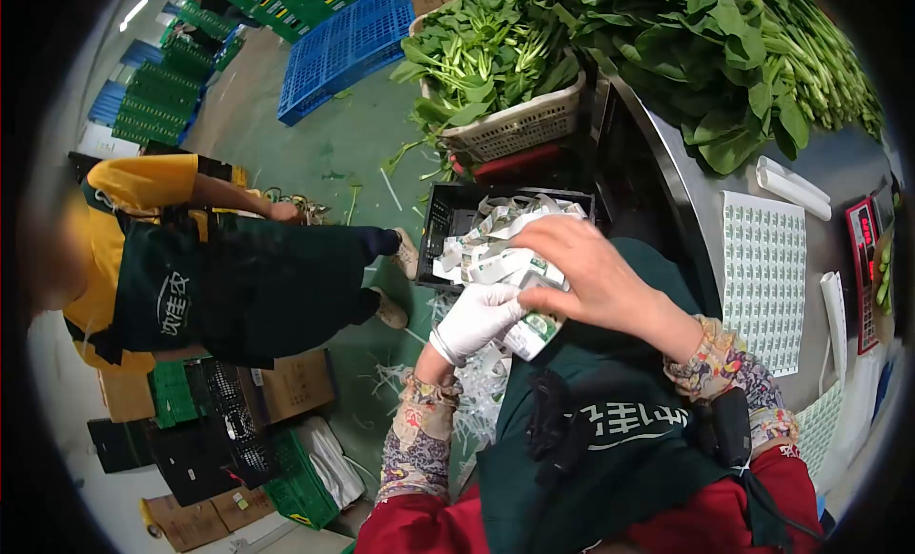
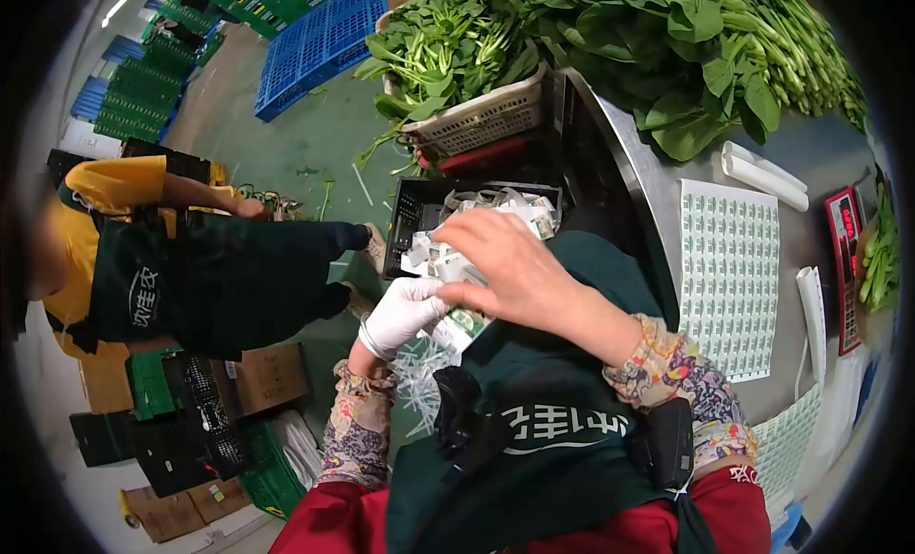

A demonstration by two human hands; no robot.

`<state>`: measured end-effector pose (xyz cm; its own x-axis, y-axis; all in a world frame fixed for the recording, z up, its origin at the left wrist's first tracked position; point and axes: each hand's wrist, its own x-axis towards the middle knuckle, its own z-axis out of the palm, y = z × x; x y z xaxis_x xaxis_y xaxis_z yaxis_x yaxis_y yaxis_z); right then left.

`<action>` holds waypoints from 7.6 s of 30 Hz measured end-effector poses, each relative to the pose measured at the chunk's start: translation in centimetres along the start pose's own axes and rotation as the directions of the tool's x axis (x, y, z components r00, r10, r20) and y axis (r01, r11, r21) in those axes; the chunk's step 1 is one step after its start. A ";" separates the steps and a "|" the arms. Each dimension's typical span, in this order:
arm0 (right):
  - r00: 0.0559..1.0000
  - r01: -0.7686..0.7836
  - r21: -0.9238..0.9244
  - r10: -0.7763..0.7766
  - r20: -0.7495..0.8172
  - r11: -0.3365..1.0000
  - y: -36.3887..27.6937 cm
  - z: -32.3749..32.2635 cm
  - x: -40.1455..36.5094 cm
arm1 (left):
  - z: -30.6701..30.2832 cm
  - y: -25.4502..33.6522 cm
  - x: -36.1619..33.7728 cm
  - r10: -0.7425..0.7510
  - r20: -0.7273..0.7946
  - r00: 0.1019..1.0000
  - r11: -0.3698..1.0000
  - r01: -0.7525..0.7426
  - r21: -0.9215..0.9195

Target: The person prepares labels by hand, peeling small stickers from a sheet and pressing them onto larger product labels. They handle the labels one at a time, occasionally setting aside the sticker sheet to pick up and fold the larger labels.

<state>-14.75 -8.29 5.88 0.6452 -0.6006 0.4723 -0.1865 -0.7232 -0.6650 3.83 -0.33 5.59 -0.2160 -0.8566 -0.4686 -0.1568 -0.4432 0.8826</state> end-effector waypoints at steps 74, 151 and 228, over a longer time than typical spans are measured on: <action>0.572 -0.386 0.368 -0.094 0.815 0.846 -3.2 2.8 3.0 | 0.0 -3.4 -7.4 0.083 -0.205 0.975 0.989 -0.105 -0.102; 0.941 -0.339 -0.345 0.319 -0.116 0.875 4.3 -20.0 -9.6 | 8.3 -4.4 0.8 0.036 -0.304 0.952 0.987 -0.082 -0.141; 0.571 -0.717 0.313 0.782 -0.250 0.623 1.0 -28.4 -20.7 | 18.7 7.3 13.8 0.474 -0.102 0.874 0.861 -0.485 -0.156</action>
<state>-49.34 -6.30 11.86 0.0375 -0.9937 -0.1060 -0.3462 0.0866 -0.9342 -18.28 -10.46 4.90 -0.1646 -0.9863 0.0128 0.1201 -0.0071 0.9927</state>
